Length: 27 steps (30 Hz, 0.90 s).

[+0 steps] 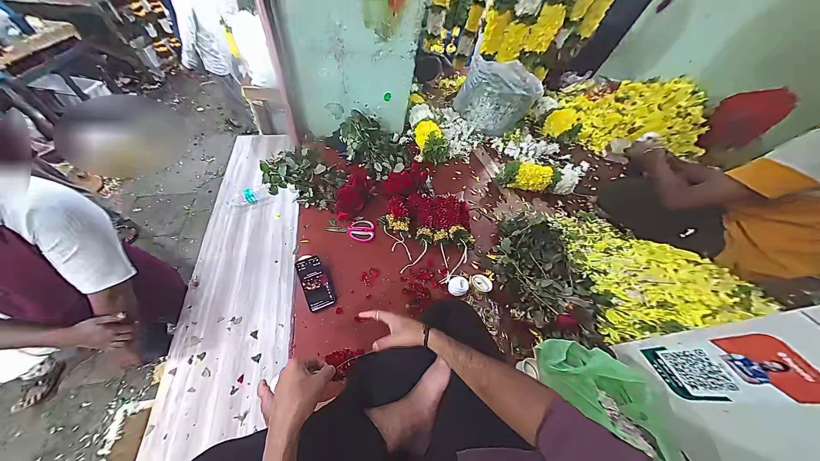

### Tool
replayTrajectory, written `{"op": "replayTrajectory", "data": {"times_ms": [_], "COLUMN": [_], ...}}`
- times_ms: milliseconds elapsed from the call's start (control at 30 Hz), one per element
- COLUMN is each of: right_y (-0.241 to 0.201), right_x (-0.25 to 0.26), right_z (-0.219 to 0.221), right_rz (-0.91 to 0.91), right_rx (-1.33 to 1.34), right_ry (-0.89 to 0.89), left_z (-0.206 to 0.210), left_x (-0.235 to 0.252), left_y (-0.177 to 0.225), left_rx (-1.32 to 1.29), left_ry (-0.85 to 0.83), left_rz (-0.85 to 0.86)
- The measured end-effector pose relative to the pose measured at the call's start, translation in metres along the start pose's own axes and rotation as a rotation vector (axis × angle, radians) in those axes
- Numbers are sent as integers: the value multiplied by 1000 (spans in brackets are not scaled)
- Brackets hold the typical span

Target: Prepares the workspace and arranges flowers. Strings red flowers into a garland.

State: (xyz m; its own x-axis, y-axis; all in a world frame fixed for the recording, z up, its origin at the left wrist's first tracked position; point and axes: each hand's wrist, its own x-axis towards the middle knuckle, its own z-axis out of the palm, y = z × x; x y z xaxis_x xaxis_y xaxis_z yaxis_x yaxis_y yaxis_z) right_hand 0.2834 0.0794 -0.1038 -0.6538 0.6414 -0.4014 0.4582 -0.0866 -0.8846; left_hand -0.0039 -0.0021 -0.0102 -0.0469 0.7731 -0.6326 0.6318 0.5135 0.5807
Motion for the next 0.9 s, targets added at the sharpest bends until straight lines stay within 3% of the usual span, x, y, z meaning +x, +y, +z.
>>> {"op": "replayTrajectory", "data": {"times_ms": [67, 133, 300, 400, 533, 667, 833, 900], "right_y": [0, -14, -23, -20, 5, 14, 44, 53], "right_x": [1, 3, -27, -72, -128, -188, -232, -245], "right_z": [19, 16, -67, -120, -158, -152, -126, -121], "right_rz": [-25, -70, -168, -140, -115, -105, -44, 61], "right_rx": [36, 64, -124, -189, -216, -166, 5, 79], "right_ry": [-113, -107, 188, 356, 530, 617, 513, 509], "left_z": [-2, -9, -20, -19, -20, -13, -16, -22], "left_x": [-1, -1, 11, 13, 16, 20, 4, -11], "left_y": [4, 3, 8, 27, 42, 58, 74, 85], "left_rx": [-12, -43, 31, 129, 211, 264, 339, 371], "left_ry": [13, 39, 56, 62, 50, 37, 21, 20], "left_rz": [-11, -26, -102, -128, -130, -117, -104, -71]}}
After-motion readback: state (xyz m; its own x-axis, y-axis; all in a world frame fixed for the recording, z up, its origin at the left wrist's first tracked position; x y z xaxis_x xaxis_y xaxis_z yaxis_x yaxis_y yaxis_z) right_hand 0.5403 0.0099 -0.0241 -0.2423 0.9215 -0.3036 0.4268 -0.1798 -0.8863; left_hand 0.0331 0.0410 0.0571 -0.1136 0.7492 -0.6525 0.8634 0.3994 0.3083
